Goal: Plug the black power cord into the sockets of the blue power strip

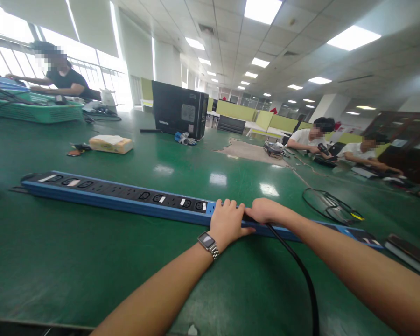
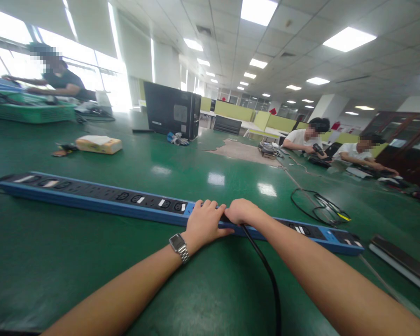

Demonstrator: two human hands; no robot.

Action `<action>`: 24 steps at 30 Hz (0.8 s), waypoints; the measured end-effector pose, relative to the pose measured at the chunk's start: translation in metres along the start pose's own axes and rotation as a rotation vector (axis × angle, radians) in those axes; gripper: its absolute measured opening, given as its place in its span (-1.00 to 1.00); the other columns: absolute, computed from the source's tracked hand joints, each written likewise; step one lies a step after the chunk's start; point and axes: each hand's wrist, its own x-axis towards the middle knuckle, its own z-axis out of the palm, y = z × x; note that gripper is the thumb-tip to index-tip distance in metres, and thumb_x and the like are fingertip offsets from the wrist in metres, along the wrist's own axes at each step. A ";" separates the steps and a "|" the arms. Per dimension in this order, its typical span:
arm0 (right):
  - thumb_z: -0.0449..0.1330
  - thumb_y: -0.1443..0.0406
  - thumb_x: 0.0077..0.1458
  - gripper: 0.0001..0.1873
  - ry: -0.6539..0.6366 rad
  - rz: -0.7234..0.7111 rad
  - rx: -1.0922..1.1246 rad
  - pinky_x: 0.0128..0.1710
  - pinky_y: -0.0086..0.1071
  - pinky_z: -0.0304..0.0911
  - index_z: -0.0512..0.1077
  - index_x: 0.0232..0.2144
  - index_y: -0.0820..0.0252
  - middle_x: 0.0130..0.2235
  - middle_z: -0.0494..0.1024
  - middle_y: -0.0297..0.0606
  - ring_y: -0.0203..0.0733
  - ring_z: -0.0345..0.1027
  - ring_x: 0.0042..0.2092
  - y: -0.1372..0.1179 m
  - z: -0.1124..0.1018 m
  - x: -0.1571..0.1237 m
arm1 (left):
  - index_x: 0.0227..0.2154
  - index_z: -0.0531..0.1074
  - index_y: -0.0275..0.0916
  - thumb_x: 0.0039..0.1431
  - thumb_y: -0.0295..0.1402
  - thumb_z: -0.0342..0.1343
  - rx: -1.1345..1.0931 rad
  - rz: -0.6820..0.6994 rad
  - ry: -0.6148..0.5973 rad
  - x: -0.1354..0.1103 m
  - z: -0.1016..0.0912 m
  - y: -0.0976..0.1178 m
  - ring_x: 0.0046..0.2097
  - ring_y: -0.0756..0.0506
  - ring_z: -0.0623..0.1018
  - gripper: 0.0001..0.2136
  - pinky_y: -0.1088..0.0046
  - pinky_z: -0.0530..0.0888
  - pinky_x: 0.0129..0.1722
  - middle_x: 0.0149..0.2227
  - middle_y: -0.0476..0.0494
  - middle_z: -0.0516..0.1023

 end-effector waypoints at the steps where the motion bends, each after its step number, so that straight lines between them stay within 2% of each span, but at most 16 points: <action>1: -0.09 0.16 0.20 -0.44 -0.020 0.007 0.001 -0.27 -0.33 0.32 0.57 -0.54 0.36 -0.50 0.57 0.01 -0.08 0.50 -0.36 0.000 0.001 -0.001 | -0.14 0.41 -0.20 -0.09 0.21 0.10 -0.003 0.001 0.002 0.000 0.000 0.000 -0.11 -0.28 0.38 -0.38 0.14 0.20 -0.08 -0.22 -0.25 0.45; 3: -0.11 0.14 0.21 -0.43 -0.038 0.036 -0.004 -0.23 -0.29 0.32 0.58 -0.47 0.38 -0.42 0.59 0.05 -0.05 0.50 -0.30 0.001 0.002 -0.004 | -0.16 0.42 -0.22 -0.11 0.20 0.12 -0.008 -0.003 0.006 0.000 0.000 0.000 -0.11 -0.28 0.38 -0.39 0.14 0.20 -0.08 -0.22 -0.25 0.45; 7: -0.09 0.05 0.19 -0.41 0.137 0.150 0.043 -0.17 -0.22 0.30 0.56 -0.23 0.40 -0.17 0.56 0.17 0.07 0.47 -0.12 0.003 0.011 -0.013 | -0.18 0.42 -0.22 -0.13 0.22 0.12 -0.025 -0.021 0.003 0.000 0.000 0.000 -0.12 -0.28 0.39 -0.38 0.13 0.21 -0.08 -0.23 -0.25 0.45; 12: -0.12 0.00 0.18 -0.37 0.185 0.178 0.092 -0.16 -0.22 0.27 0.57 -0.24 0.35 -0.18 0.57 0.14 0.06 0.47 -0.13 0.007 0.022 -0.018 | -0.21 0.43 -0.23 -0.10 0.23 0.08 -0.035 -0.026 0.017 0.000 0.001 0.000 -0.12 -0.28 0.40 -0.39 0.11 0.21 -0.08 -0.24 -0.26 0.46; 15: -0.12 -0.01 0.18 -0.37 0.176 0.161 0.099 -0.19 -0.28 0.25 0.57 -0.29 0.35 -0.21 0.58 0.12 0.02 0.47 -0.15 0.017 0.006 -0.015 | -0.18 0.43 -0.25 -0.12 0.23 0.11 -0.025 -0.022 0.017 0.000 0.002 0.001 -0.13 -0.28 0.40 -0.36 0.12 0.21 -0.08 -0.24 -0.27 0.46; 20: -0.19 -0.09 0.18 -0.29 0.429 0.249 0.178 -0.28 -0.36 0.22 0.54 -0.34 0.33 -0.26 0.58 0.07 -0.08 0.45 -0.24 0.040 -0.037 -0.023 | -0.11 0.43 -0.25 -0.11 0.17 0.15 -0.080 -0.031 0.037 0.000 -0.005 0.002 -0.09 -0.29 0.40 -0.36 0.11 0.21 -0.02 -0.20 -0.28 0.49; 22: -0.17 -0.08 0.17 -0.32 0.397 0.198 0.286 -0.37 -0.41 0.19 0.53 -0.39 0.32 -0.37 0.58 -0.02 -0.17 0.42 -0.37 0.041 -0.041 -0.029 | -0.12 0.45 -0.21 -0.01 0.06 0.15 -0.202 -0.037 0.084 -0.001 -0.013 0.002 -0.06 -0.25 0.40 -0.50 0.16 0.22 -0.01 -0.16 -0.25 0.50; 24: -0.14 -0.04 0.17 -0.37 0.342 0.105 0.422 -0.46 -0.44 0.14 0.51 -0.44 0.31 -0.49 0.53 -0.14 -0.27 0.34 -0.49 0.035 -0.035 -0.033 | -0.24 0.49 -0.20 0.12 -0.08 0.08 -0.407 -0.050 0.146 -0.003 -0.021 0.005 -0.11 -0.18 0.44 -0.69 0.25 0.27 -0.07 -0.21 -0.18 0.53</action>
